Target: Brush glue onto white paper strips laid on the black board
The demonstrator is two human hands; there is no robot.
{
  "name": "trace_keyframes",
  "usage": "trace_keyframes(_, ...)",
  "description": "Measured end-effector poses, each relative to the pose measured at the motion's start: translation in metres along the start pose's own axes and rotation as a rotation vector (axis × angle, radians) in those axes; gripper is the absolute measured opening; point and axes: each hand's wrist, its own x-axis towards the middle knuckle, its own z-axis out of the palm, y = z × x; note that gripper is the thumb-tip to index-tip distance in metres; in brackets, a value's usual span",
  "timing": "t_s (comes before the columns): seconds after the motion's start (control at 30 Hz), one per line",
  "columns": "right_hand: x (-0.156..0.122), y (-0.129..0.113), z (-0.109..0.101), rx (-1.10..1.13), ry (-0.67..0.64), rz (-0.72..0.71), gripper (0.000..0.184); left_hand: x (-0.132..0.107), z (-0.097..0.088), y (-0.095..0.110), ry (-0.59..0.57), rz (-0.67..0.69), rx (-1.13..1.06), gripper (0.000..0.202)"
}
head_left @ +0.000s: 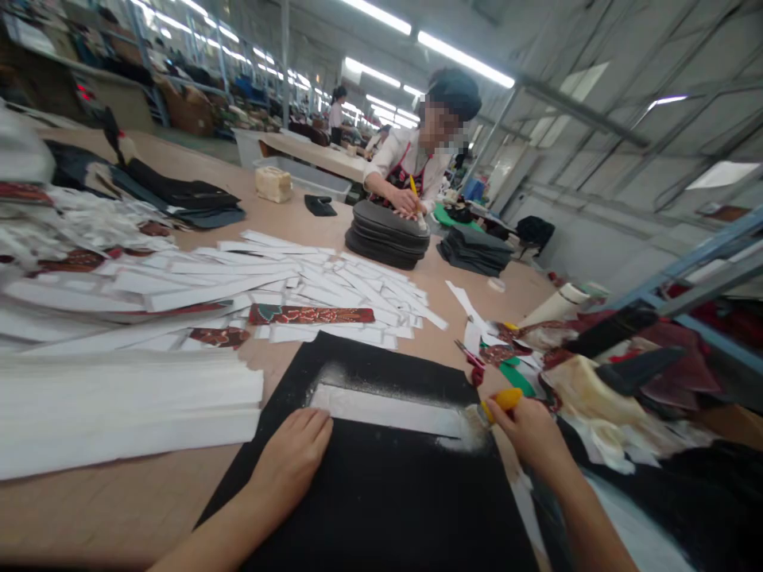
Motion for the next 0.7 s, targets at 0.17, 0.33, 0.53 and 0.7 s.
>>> trace_keyframes(0.17,-0.002,-0.086,0.031,0.385,0.112,-0.308,0.028,-0.011,-0.021,0.003,0.129,-0.145,-0.016,0.024)
trace_keyframes(0.33,0.001,-0.213,0.071,0.568,0.077,-0.808,0.027,-0.043,-0.045,-0.014,0.140,-0.410,0.083,0.018)
trace_keyframes(0.53,0.002,-0.296,0.082,0.632,0.011,-0.744,0.034,-0.064,-0.054,-0.034,0.070,-0.556,0.157,0.014)
trace_keyframes(0.7,0.002,-0.303,0.078,0.938,-0.198,-0.529,0.035,-0.060,-0.056,-0.039,-0.026,-0.582,0.127,0.008)
